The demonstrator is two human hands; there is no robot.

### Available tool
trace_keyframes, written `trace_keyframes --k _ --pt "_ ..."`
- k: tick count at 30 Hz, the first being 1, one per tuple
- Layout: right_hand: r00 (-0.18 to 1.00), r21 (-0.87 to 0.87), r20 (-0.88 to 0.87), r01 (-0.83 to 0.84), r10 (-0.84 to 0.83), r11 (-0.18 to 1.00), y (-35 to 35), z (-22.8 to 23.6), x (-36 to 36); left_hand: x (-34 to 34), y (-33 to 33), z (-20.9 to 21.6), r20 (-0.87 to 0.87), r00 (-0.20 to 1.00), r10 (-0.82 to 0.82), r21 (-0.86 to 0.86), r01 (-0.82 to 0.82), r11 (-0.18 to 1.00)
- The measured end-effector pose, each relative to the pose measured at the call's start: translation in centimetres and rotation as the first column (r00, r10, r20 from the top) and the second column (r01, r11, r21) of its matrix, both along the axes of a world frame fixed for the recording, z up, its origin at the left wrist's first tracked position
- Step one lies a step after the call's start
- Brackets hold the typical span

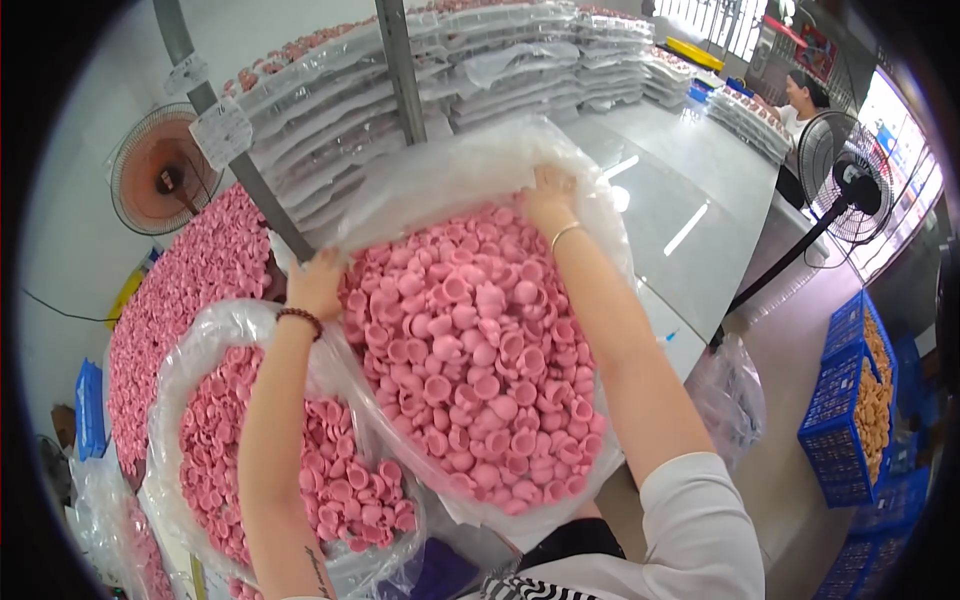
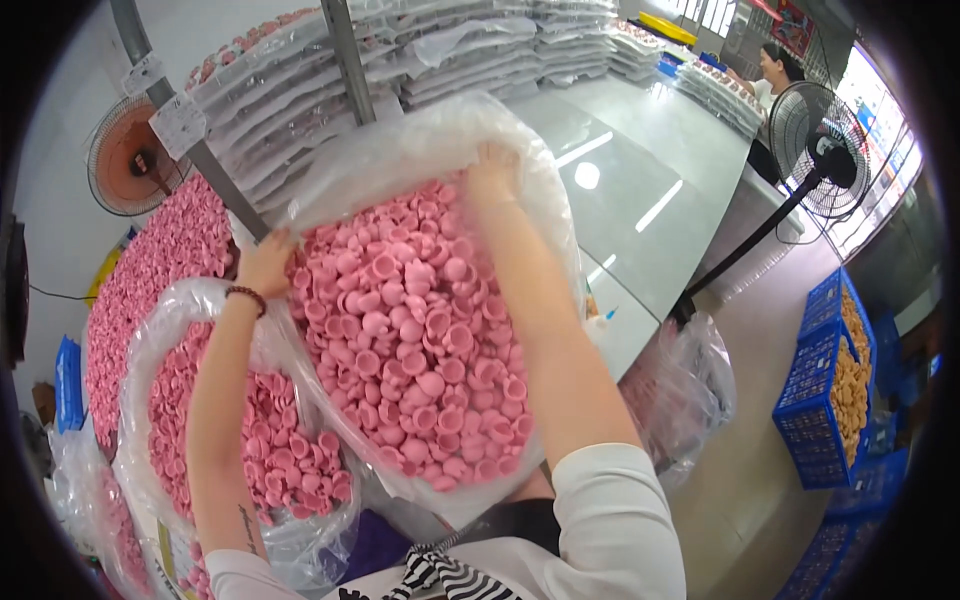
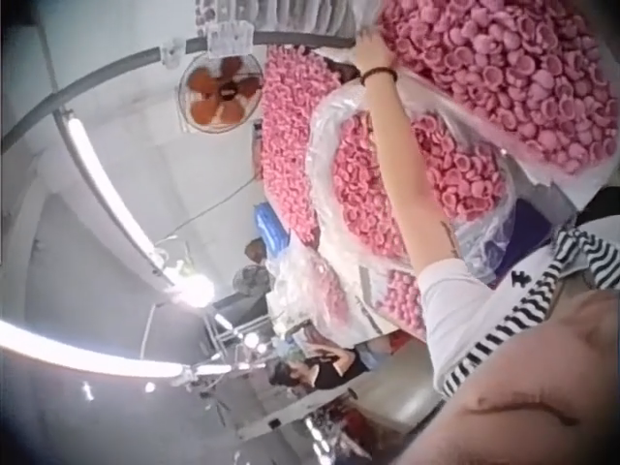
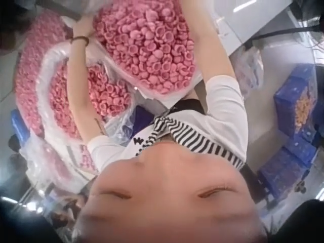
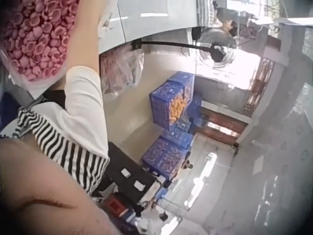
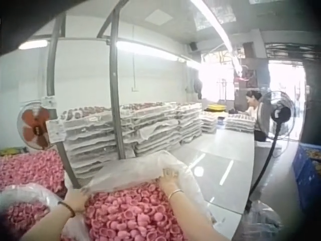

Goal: Applying glue to pink plastic parts and joining them together.

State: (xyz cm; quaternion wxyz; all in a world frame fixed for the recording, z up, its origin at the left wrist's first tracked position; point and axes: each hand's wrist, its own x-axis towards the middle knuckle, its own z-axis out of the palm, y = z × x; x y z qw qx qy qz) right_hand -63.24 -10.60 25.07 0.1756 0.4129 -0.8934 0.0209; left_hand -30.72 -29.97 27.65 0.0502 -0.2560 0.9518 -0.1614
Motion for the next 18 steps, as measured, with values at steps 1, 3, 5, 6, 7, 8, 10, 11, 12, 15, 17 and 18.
trace_keyframes --k 1,3,5,6,7,8,10,11,12,15,17,18 --pt "1.000 -0.012 -0.013 0.004 -0.005 1.000 -0.2 -0.2 -0.1 -0.9 0.3 -0.3 0.003 0.999 0.044 0.048 -0.044 0.998" --pt "0.991 -0.026 0.133 0.019 -0.015 0.999 -1.1 -0.3 -0.4 -2.6 -0.8 -0.6 0.077 0.990 0.117 0.173 -0.129 0.976" --pt "0.989 -0.101 0.138 -0.034 0.048 0.994 -2.1 0.5 0.5 -3.1 -1.9 0.0 0.105 0.982 0.159 0.277 -0.182 0.943" --pt "0.999 -0.132 0.024 -0.037 0.040 0.991 -3.2 1.4 1.6 -3.0 -2.4 0.1 0.152 0.969 0.197 0.381 -0.241 0.892" --pt "0.996 -0.162 -0.090 -0.041 0.027 0.986 -4.0 2.2 2.6 -2.9 -2.7 0.0 0.010 0.974 0.227 0.369 -0.214 0.905" --pt "0.995 -0.158 -0.094 -0.033 0.018 0.987 -4.5 2.3 2.0 -3.9 -0.9 1.1 -0.205 0.958 0.201 0.295 -0.135 0.946" --pt "0.981 -0.096 0.129 -0.135 0.147 0.986 -6.1 2.3 1.8 -5.4 1.6 2.2 -0.557 0.828 0.059 0.204 0.068 0.977" --pt "0.981 -0.100 0.122 -0.137 0.149 0.985 -6.5 1.4 1.2 -6.4 1.7 1.8 -0.573 0.818 0.037 0.294 0.164 0.942" --pt "0.983 -0.110 0.054 -0.167 0.174 0.980 -6.7 0.0 0.8 -7.2 1.9 1.5 -0.591 0.807 0.017 0.377 0.257 0.890" --pt "0.980 0.034 0.085 -0.183 0.180 0.982 -6.8 -3.4 -4.8 -10.5 1.6 -1.2 -0.396 0.916 0.059 0.624 0.221 0.749" --pt "0.964 0.187 0.204 -0.210 0.171 0.960 -6.3 -3.3 -6.3 -10.3 1.6 -2.0 -0.385 0.922 0.030 0.563 0.209 0.800" --pt "0.875 0.052 0.464 -0.182 0.138 0.982 -6.1 -2.8 -6.1 -9.8 0.9 -2.7 -0.421 0.907 0.001 0.536 0.248 0.807"
